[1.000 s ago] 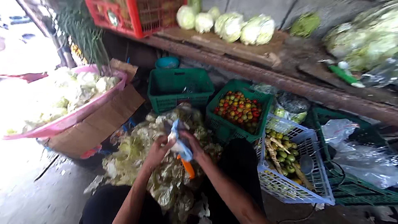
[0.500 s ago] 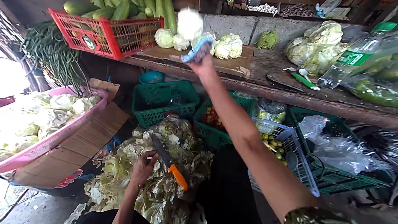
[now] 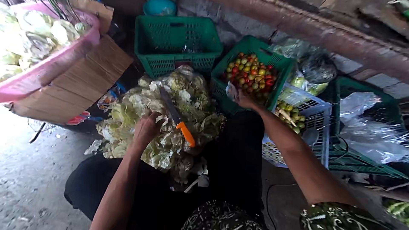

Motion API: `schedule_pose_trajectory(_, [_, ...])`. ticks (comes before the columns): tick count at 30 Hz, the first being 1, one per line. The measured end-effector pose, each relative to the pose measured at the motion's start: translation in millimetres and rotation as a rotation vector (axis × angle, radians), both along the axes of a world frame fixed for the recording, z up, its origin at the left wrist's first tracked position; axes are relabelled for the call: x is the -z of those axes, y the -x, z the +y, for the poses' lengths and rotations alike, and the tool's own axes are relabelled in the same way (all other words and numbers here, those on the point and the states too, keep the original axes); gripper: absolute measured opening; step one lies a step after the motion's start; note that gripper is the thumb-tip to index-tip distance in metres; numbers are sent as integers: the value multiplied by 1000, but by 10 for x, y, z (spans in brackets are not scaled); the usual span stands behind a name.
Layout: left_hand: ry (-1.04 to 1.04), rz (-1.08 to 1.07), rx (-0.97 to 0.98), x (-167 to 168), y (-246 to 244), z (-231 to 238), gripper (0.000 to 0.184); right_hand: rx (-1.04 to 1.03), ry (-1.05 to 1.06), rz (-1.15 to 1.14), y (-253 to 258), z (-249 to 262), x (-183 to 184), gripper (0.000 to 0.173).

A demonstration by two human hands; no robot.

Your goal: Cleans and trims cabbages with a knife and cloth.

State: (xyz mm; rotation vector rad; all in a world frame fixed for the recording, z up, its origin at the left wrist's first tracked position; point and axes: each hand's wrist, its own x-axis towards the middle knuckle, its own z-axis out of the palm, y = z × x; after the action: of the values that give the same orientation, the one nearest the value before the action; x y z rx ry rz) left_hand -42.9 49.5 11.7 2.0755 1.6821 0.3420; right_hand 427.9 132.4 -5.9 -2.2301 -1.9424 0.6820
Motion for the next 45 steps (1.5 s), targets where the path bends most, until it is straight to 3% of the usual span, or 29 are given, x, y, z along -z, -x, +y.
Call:
schedule_pose_trajectory(3, [90,29,63,180,-273,2,37,-24,122,-80,-52,60,113,91])
schedule_pose_trajectory(5, [142,69,147,337,-531,-17,35,-38,141,-183,207,33,-222,110])
schedule_pose_trajectory(6, [192,106,161,414,-654,-58,32,-77,105,-227,400,-33,-399,109])
schedule_pose_trajectory(8, [335,233,120,544,-864,-83,35,-176,-29,-214,877,-211,-675,83])
schedule_pose_trajectory(10, [510,307,77,724,-977,-91,43,-241,31,-143,1473,-479,-723,49])
schedule_pose_trajectory(11, [554,290,62,823,-986,-91,44,-268,102,-57,1767,-603,-590,40])
schedule_pose_trajectory(13, [536,133,34,992,-937,-119,42,-303,197,105,2264,-781,-15,40])
schedule_pose_trajectory(16, [524,-189,-70,1199,-651,-258,38,-238,-2,95,2645,-922,729,44])
schedule_pose_trajectory(17, [528,-222,-79,1291,-513,-293,37,-187,-161,67,2601,-888,833,40])
schedule_pose_trajectory(19, [525,-193,-90,1350,-343,-313,37,30,-327,25,2216,-698,896,52])
schedule_pose_trajectory(20, [519,-177,-100,1336,-328,-331,37,194,-287,30,1951,-630,898,60])
schedule_pose_trajectory(23, [443,-138,-60,1232,-400,-330,38,763,-144,193,1317,-602,1119,58])
schedule_pose_trajectory(24, [428,-111,-36,1175,-443,-337,38,859,-45,234,1195,-650,1190,61])
schedule_pose_trajectory(26, [410,-48,-3,1069,-502,-358,37,863,90,249,1034,-735,1480,65])
schedule_pose_trajectory(29, [402,7,-12,1029,-472,-351,37,752,37,212,915,-782,1968,60])
schedule_pose_trajectory(32, [401,16,-46,1014,-430,-338,37,776,-61,199,782,-685,1981,54])
schedule_pose_trajectory(37, [400,-8,-63,987,-503,-261,37,987,11,502,487,-409,2117,65])
schedule_pose_trajectory(40, [402,9,-70,969,-551,-211,35,920,-13,276,658,-412,1900,52])
schedule_pose_trajectory(43, [392,14,-99,940,-584,-177,33,707,-305,77,968,-521,1501,33])
schedule_pose_trajectory(45, [372,14,-112,916,-619,-131,32,571,-454,46,1036,-577,1147,33])
